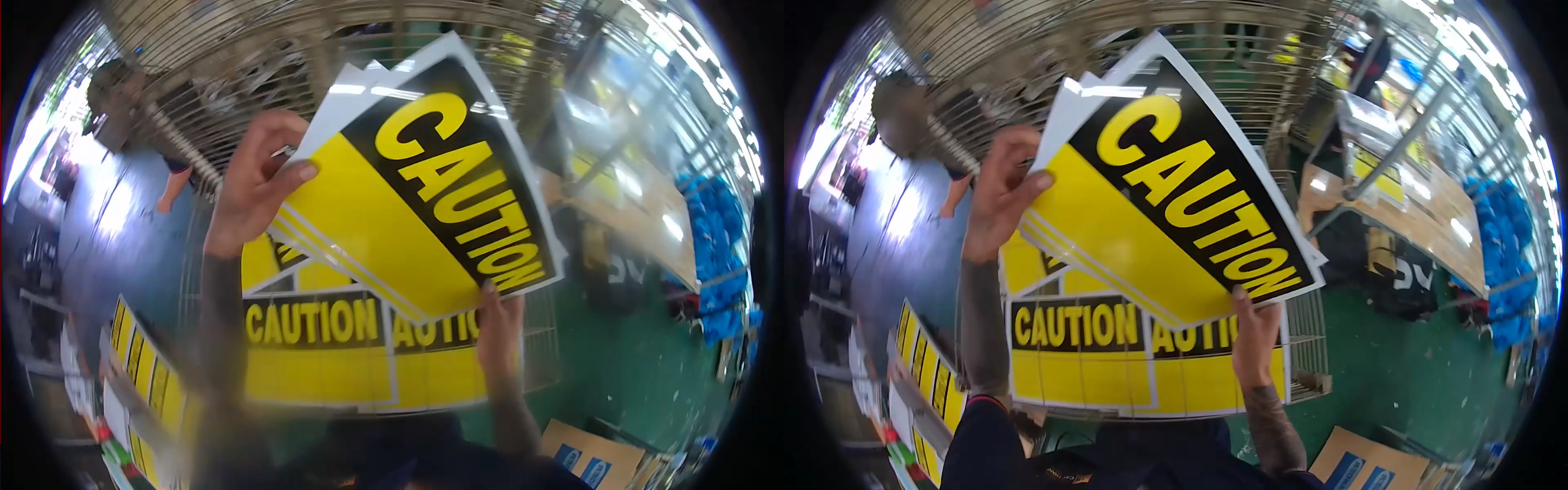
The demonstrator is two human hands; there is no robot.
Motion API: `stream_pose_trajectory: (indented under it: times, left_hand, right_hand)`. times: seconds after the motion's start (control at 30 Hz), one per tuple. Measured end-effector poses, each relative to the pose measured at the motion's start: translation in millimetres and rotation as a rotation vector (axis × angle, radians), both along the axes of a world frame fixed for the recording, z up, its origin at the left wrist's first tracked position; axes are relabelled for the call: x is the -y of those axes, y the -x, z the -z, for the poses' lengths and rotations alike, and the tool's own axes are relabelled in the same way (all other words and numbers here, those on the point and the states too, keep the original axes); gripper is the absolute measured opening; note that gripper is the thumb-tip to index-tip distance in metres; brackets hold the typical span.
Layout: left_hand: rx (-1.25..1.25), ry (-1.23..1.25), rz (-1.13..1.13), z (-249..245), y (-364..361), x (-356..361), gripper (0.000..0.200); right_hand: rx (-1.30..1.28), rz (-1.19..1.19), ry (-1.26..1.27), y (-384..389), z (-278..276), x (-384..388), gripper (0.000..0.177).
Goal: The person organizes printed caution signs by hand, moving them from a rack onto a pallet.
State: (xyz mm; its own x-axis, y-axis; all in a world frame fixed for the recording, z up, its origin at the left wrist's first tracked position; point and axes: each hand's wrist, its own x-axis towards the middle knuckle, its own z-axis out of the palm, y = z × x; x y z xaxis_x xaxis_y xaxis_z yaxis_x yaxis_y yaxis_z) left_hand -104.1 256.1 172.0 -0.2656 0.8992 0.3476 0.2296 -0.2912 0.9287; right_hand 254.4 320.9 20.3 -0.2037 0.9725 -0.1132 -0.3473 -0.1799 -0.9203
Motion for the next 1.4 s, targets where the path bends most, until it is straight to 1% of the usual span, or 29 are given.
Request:
stream_pose_trajectory:
  times: [0.07,0.1,0.2,0.27,0.3,0.4,0.43,0.47,0.53,0.6,0.63,0.67,0.73,0.8,0.83,0.87,0.9,0.97,1.0,1.03,1.07,1.1,1.13,1.17,1.2,1.23,1.27,1.37,1.4]
  left_hand:
    - [-0.010,-0.135,-0.204,-4.1,-13.1,56.1,0.059]
    - [-0.041,-0.133,-0.238,3.0,-10.2,80.2,0.067]
    - [0.023,-0.195,-0.409,55.5,-14.2,129.8,0.072]
    - [0.078,-0.091,-0.471,102.8,-20.9,161.0,0.078]
    - [0.097,-0.106,-0.457,130.1,-25.1,170.4,0.080]
    - [0.184,-0.156,-0.451,176.6,-44.9,190.6,0.085]
    - [0.167,-0.155,-0.477,191.6,-47.1,195.3,0.087]
    - [0.157,-0.153,-0.509,203.8,-52.1,199.2,0.090]
    - [0.026,0.020,-0.654,212.1,-76.9,190.4,0.091]
    - [0.059,0.165,-0.638,206.1,-80.0,192.6,0.092]
    - [-0.124,0.118,-0.729,202.7,-83.8,193.2,0.091]
    - [-0.308,0.094,-0.847,197.8,-85.8,197.1,0.091]
    - [-0.309,0.090,-0.977,173.8,-95.7,228.8,0.087]
    - [-0.010,-0.065,-0.912,95.7,-117.6,307.2,0.082]
    - [-0.053,-0.135,-1.078,87.9,-131.9,343.9,0.080]
    - [-0.116,-0.201,-1.223,87.1,-145.6,383.1,0.079]
    - [-0.161,-0.159,-1.344,87.9,-165.1,432.7,0.079]
    - [-0.088,-0.068,-1.533,118.6,-215.2,524.7,0.078]
    - [0.065,-0.131,-1.666,155.6,-240.8,563.5,0.074]
    - [0.282,-0.170,-1.683,169.3,-276.5,605.4,0.072]
    - [0.413,-0.182,-1.808,195.0,-315.0,642.7,0.068]
    - [0.482,0.087,-2.065,205.7,-355.5,673.4,0.070]
    - [0.489,0.286,-2.260,280.2,-392.9,713.4,0.075]
    - [0.635,0.205,-2.296,327.4,-430.6,751.1,0.080]
    - [0.662,0.244,-2.375,348.3,-462.6,779.2,0.080]
    - [0.686,0.362,-2.511,395.8,-493.4,810.3,0.079]
    - [0.665,0.511,-2.628,440.3,-520.9,839.4,0.081]
    - [0.711,0.698,-2.711,479.0,-560.5,926.3,0.079]
    - [0.726,0.769,-2.719,491.2,-569.6,950.5,0.078]
  right_hand:
    - [0.016,-0.008,-0.226,15.4,-17.9,2.0,0.042]
    - [0.022,-0.012,-0.289,19.2,-27.7,3.6,0.044]
    - [-0.020,-0.038,-0.450,25.6,-34.3,-1.8,0.051]
    - [-0.033,-0.073,-0.514,28.1,-43.7,-5.7,0.053]
    - [0.038,-0.104,-0.521,22.7,-25.4,-13.1,0.070]
    - [0.010,-0.277,-0.639,20.5,13.7,-20.4,0.090]
    - [-0.002,-0.287,-0.625,17.7,39.0,-20.2,0.105]
    - [-0.033,-0.266,-0.598,19.2,45.3,-11.4,0.099]
    - [0.053,-0.275,-0.584,7.2,77.6,-14.4,0.088]
    - [0.130,-0.289,-0.591,6.4,87.8,-16.0,0.075]
    - [0.228,-0.272,-0.622,9.1,84.1,-17.1,0.070]
    - [0.401,-0.215,-0.697,16.7,64.2,-12.5,0.067]
    - [0.783,-0.115,-0.871,37.7,3.8,16.6,0.065]
    - [0.904,-0.140,-1.001,63.1,-54.3,79.3,0.070]
    - [0.475,-0.151,-0.997,70.9,-61.2,110.8,0.086]
    - [0.415,-0.351,-0.960,83.7,-56.6,140.0,0.073]
    - [0.360,-0.521,-0.913,92.6,-53.2,171.5,0.062]
    - [0.393,-0.479,-1.439,111.0,-17.6,209.0,0.055]
    - [0.341,-0.683,-1.411,116.8,-4.2,248.3,0.058]
    - [0.309,-0.951,-1.284,121.3,19.6,301.5,0.061]
    - [0.335,-1.236,-1.088,122.0,43.8,356.6,0.065]
    - [0.371,-1.432,-0.999,120.1,66.8,414.9,0.069]
    - [0.500,-1.521,-1.052,117.2,82.6,478.9,0.062]
    - [0.284,-1.637,-0.936,117.6,140.2,531.7,0.057]
    - [0.281,-1.691,-1.043,111.7,176.1,588.8,0.055]
    - [0.252,-1.787,-1.075,106.1,209.4,645.4,0.056]
    - [0.238,-1.867,-1.107,93.4,215.8,699.7,0.058]
    - [0.209,-1.989,-1.233,70.6,310.9,824.6,0.063]
    - [0.275,-2.010,-1.217,63.7,327.5,854.8,0.065]
